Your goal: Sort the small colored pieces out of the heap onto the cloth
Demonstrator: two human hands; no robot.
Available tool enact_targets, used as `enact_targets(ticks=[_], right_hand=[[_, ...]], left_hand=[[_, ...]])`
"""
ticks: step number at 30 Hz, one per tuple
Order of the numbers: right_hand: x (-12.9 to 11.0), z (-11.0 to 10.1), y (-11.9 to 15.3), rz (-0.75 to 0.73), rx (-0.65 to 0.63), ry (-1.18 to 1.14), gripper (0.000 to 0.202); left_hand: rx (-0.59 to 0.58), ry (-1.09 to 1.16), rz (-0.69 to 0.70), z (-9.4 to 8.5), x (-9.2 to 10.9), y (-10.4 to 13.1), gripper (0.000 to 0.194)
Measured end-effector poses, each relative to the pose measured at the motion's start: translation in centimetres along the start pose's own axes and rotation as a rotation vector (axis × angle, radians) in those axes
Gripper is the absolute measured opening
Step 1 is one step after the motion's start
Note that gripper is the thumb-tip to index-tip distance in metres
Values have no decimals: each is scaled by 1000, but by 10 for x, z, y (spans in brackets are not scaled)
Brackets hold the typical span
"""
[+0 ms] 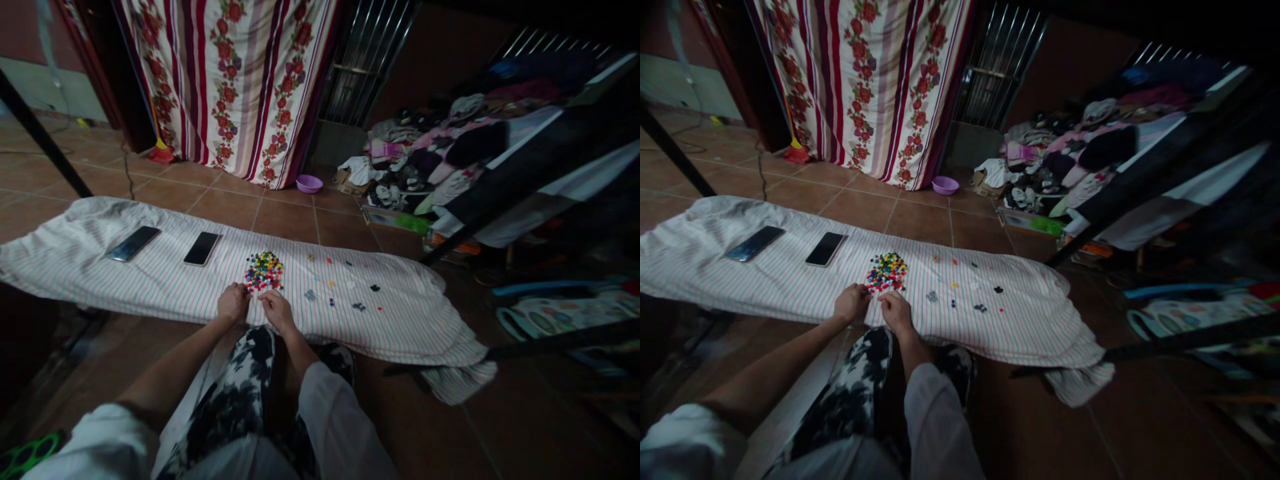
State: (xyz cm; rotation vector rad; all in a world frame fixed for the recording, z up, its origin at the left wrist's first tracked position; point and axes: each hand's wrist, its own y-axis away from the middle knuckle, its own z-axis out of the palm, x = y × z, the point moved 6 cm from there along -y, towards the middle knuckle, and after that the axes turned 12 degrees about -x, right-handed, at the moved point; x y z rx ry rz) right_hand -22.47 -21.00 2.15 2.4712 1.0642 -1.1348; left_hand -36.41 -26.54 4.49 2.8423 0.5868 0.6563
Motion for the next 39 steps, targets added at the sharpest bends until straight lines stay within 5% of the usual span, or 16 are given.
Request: enact_targets(ticks=[11, 17, 21, 26, 39], right_hand=[[-2, -2, 0, 13, 20, 11, 26], [-3, -3, 0, 31, -2, 11, 26], [-6, -4, 0, 49, -16, 20, 27], [-8, -5, 1, 47, -15, 27, 28], [-6, -2, 3, 12, 1, 26, 27]], left_hand=[[86, 154, 102, 0, 22, -20, 32], [190, 138, 131, -4, -3, 4, 34], [310, -89, 148, 6, -15, 18, 43], [299, -170, 34, 18, -13, 12, 55], [319, -181, 39, 4, 2, -7, 51]])
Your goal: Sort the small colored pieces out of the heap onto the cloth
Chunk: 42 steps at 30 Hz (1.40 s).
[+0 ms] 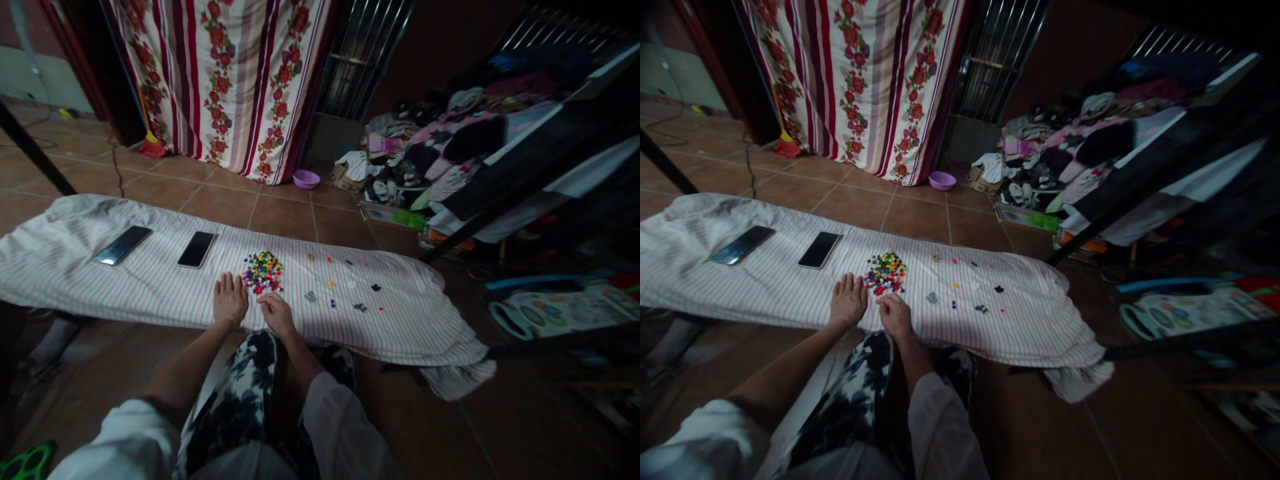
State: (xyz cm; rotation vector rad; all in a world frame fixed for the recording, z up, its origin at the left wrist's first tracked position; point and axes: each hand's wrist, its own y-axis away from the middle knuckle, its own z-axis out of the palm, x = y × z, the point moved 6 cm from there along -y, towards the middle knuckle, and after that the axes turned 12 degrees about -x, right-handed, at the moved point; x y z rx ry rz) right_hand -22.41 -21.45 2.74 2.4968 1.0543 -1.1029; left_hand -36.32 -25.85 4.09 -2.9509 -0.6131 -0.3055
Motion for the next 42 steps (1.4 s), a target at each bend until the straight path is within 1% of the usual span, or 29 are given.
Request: enact_targets(ticks=[5, 10, 12, 16, 21, 27, 32, 39, 42], right_hand=[[3, -2, -2, 23, 37, -33, 28], [5, -11, -19, 168, 81, -14, 30], [-1, -13, -28, 204, 55, 50, 28], [-14, -10, -40, 270, -58, 205, 20], [-20, 0, -44, 331, -147, 333, 23], [-26, 3, -47, 366, -158, 357, 20], [-33, 3, -48, 394, -163, 369, 22], [-33, 6, -54, 412, -173, 385, 26], [-33, 4, -55, 411, -159, 397, 25]], left_hand=[[51, -9, 11, 2, -1, 2, 48], [49, -30, 9, 4, -2, 1, 44], [43, -28, 5, 5, -2, 1, 44], [38, -21, 3, 3, -1, 1, 43], [31, -31, 0, 3, -1, 2, 43], [20, -23, -10, 4, -2, 1, 43], [-2, 34, -16, 3, -3, 1, 43], [1, 24, -4, 4, -2, 2, 43], [7, 45, -6, 4, -3, 2, 44]])
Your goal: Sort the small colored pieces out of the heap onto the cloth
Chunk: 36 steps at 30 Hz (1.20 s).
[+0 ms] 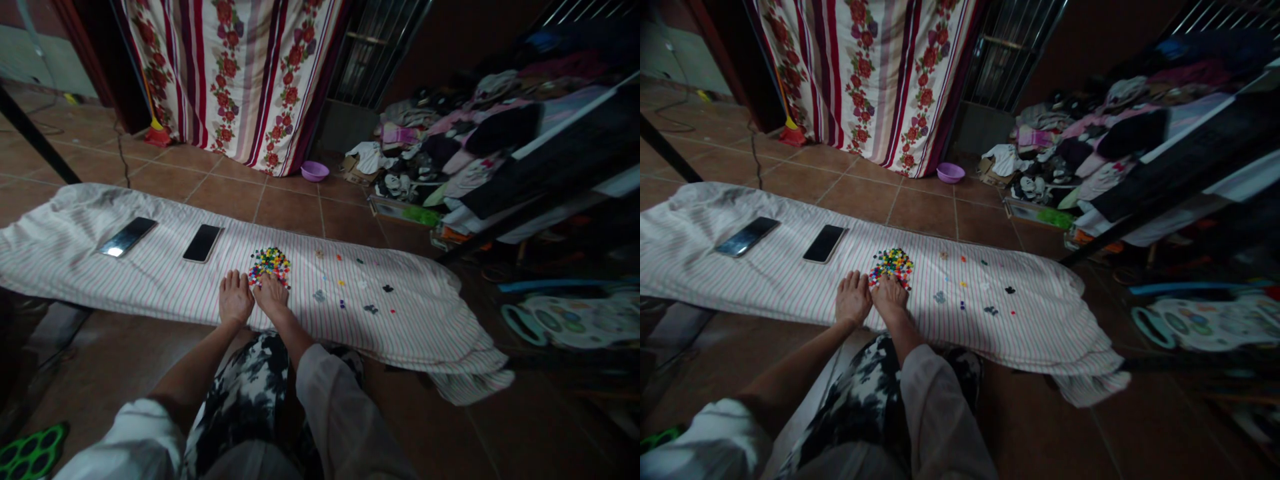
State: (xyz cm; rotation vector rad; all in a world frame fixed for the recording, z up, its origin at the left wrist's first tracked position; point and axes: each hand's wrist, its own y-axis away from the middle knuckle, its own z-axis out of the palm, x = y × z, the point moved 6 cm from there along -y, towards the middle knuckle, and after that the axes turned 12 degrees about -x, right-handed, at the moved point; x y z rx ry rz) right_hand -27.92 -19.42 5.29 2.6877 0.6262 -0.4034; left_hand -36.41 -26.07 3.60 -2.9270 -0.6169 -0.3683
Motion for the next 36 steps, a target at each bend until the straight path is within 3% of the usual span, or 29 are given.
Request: enact_targets(ticks=[6, 18, 21, 25, 28, 36], right_hand=[[4, -7, 4, -16, 73, -80, 19], [28, -4, 4, -69, 138, -495, 11], [32, 1, 2, -98, 124, -740, 11], [31, 11, 0, -105, 59, -1327, 14], [30, 11, 4, -112, 43, -1623, 23], [35, 12, 11, -196, 7, -1900, 24]], left_hand=[[14, -6, 0, -1, 0, 0, 43], [41, -1, -5, -1, 0, 0, 42], [43, 0, -3, -1, 0, 0, 42], [52, 5, 0, 0, -1, 0, 42], [59, 7, 5, -1, 0, 0, 41], [91, -54, 27, 0, 0, 1, 40]])
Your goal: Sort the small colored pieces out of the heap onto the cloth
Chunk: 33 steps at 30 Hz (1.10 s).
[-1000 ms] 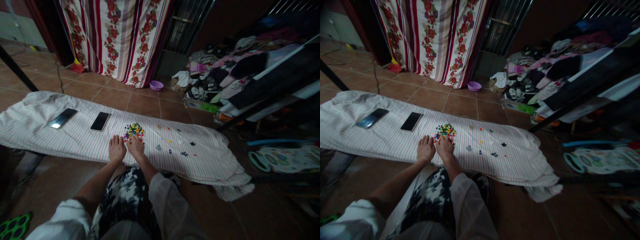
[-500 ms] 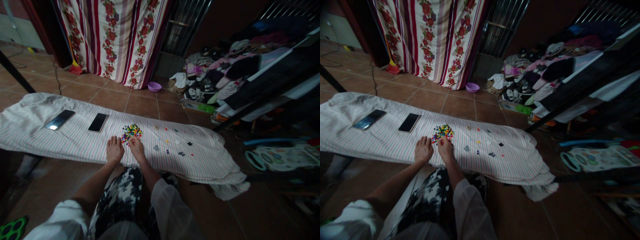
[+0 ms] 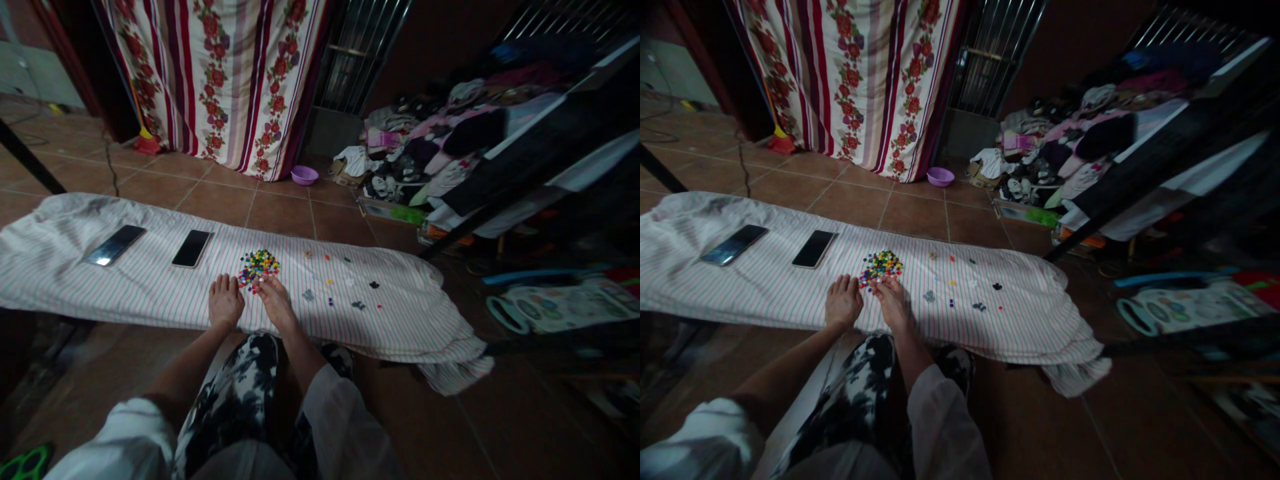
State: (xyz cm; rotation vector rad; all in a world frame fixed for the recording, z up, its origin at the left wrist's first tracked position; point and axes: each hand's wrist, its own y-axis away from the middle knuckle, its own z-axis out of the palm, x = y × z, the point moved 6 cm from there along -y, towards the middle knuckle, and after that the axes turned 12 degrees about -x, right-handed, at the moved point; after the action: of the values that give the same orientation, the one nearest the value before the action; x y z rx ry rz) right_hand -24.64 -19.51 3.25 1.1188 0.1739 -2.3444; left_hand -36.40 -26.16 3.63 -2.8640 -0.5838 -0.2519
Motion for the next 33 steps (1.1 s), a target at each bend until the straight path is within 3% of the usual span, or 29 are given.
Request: enact_targets(ticks=[8, 17, 24, 33], right_hand=[[3, -19, 2, -24, -3, -27, 17], [-4, -26, 14, -46, 4, -69, 17], [-9, -34, 13, -9, 107, -42, 13], [-20, -46, 18, 1, 123, -118, 11]], left_hand=[[3, 19, 2, -1, 1, 0, 41], [-1, 9, -3, 1, -1, 0, 40], [-4, 13, -4, -1, 1, 0, 40], [-24, -2, 9, -7, 3, 2, 39]])
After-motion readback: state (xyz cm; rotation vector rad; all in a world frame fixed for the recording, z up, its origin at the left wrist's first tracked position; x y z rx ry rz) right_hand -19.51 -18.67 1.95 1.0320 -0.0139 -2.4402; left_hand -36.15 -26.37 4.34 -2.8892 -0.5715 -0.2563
